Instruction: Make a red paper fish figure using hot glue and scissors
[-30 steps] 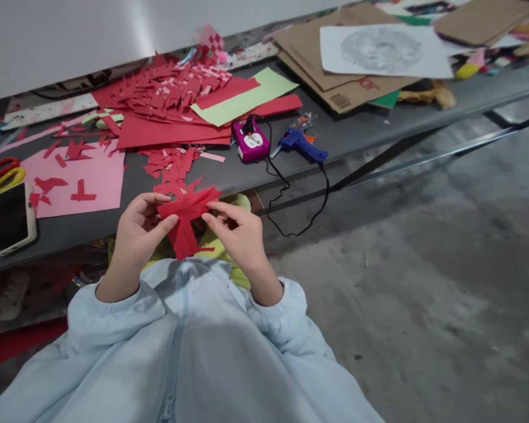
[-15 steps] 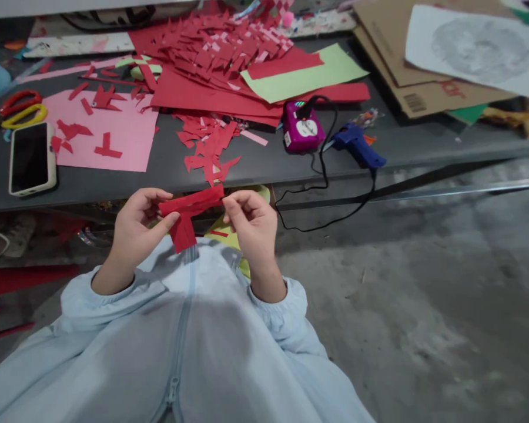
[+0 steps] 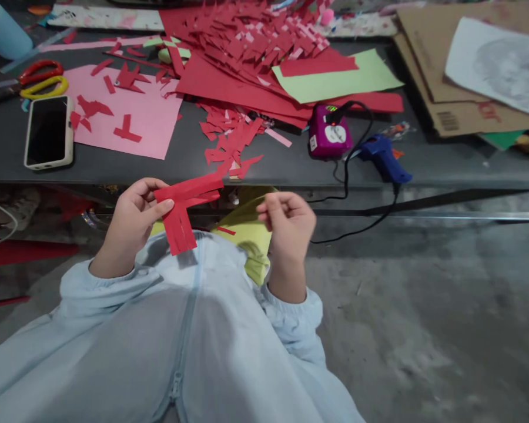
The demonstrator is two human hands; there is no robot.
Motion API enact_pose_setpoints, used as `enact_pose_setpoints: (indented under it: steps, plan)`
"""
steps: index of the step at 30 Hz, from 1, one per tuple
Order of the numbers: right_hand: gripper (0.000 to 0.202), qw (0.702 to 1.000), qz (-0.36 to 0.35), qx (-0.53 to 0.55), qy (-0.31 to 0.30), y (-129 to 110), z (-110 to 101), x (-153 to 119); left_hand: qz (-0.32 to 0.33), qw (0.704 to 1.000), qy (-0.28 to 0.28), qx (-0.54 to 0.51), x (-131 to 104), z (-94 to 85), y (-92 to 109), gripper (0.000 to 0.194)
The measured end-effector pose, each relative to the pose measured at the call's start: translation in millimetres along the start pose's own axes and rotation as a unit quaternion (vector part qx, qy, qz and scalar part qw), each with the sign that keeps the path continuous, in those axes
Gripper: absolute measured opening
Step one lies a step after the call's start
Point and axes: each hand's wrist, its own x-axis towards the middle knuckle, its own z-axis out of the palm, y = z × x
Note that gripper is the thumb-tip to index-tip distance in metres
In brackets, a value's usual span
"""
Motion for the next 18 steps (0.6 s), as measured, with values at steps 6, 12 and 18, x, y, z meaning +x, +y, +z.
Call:
enact_pose_setpoints:
  steps: [6, 12, 18]
  plan:
    - [0.030, 0.978, 0.038, 0.003, -0.203, 9.4, 36.0, -33.9, -0.001, 1.000, -0.001, -0.012, -2.2, 5.3, 2.5, 0.033]
    - [0.006, 0.955, -0.216, -0.103, -0.174, -13.3, 38.6, -43.8, 0.022, 0.999, 0.018, 0.039, -6.1, 8.9, 4.6, 0.032]
    - [0.010, 0.888, -0.385, -0.199, -0.153, -20.9, 43.3, -34.7, 0.046, 0.995, 0.002, 0.093, -11.9, 13.9, 11.4, 0.032]
